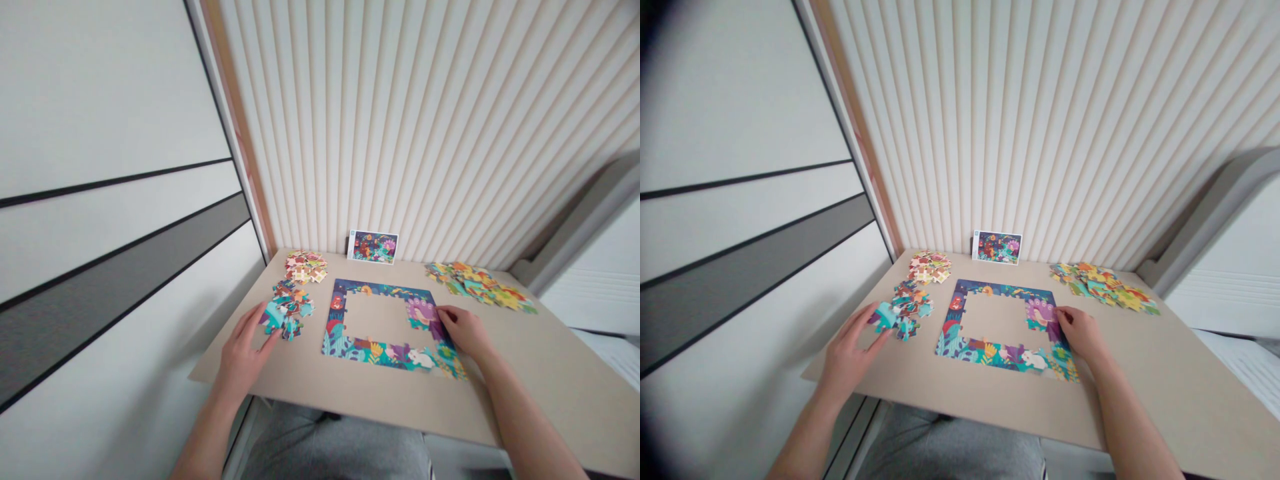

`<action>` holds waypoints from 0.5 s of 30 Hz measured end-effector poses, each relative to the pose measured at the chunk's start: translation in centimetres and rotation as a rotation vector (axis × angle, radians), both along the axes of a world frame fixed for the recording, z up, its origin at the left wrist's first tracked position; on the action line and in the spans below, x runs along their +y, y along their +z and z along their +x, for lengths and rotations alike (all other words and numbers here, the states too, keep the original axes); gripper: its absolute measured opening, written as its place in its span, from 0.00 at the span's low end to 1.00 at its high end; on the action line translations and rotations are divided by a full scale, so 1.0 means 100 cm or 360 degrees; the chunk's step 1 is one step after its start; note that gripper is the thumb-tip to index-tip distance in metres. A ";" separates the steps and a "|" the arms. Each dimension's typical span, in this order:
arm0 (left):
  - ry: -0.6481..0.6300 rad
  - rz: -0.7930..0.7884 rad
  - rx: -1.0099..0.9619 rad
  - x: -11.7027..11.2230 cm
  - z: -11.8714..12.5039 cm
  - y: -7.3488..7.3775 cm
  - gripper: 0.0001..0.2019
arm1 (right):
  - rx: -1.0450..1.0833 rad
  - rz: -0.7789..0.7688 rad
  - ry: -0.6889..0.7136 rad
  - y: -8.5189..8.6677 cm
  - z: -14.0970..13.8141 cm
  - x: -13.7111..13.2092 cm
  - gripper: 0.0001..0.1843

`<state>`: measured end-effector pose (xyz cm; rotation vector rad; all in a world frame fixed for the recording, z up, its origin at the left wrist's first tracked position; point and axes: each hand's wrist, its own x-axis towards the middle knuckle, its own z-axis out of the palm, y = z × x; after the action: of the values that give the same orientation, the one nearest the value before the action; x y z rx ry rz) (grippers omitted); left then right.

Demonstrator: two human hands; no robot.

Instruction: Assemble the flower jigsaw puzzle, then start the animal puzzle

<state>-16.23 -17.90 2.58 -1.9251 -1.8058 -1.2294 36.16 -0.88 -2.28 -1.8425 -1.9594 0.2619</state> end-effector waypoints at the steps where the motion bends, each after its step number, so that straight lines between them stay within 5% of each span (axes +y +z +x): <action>1: -0.0038 0.0017 -0.0036 0.001 0.006 0.006 0.27 | 0.0024 0.0011 -0.0004 0.002 -0.002 -0.002 0.21; 9: -0.0657 -0.0067 -0.0058 0.044 0.080 0.034 0.27 | 0.0327 0.0181 -0.0044 0.018 -0.018 -0.013 0.23; 15: -0.1406 -0.0389 -0.0042 0.104 0.171 0.020 0.29 | 0.0859 0.0085 0.0329 0.030 -0.036 -0.025 0.27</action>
<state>0.88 -7.47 4.57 -3.0191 -1.1356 -1.2665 32.58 -3.39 0.73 -1.3492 -1.7423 0.6847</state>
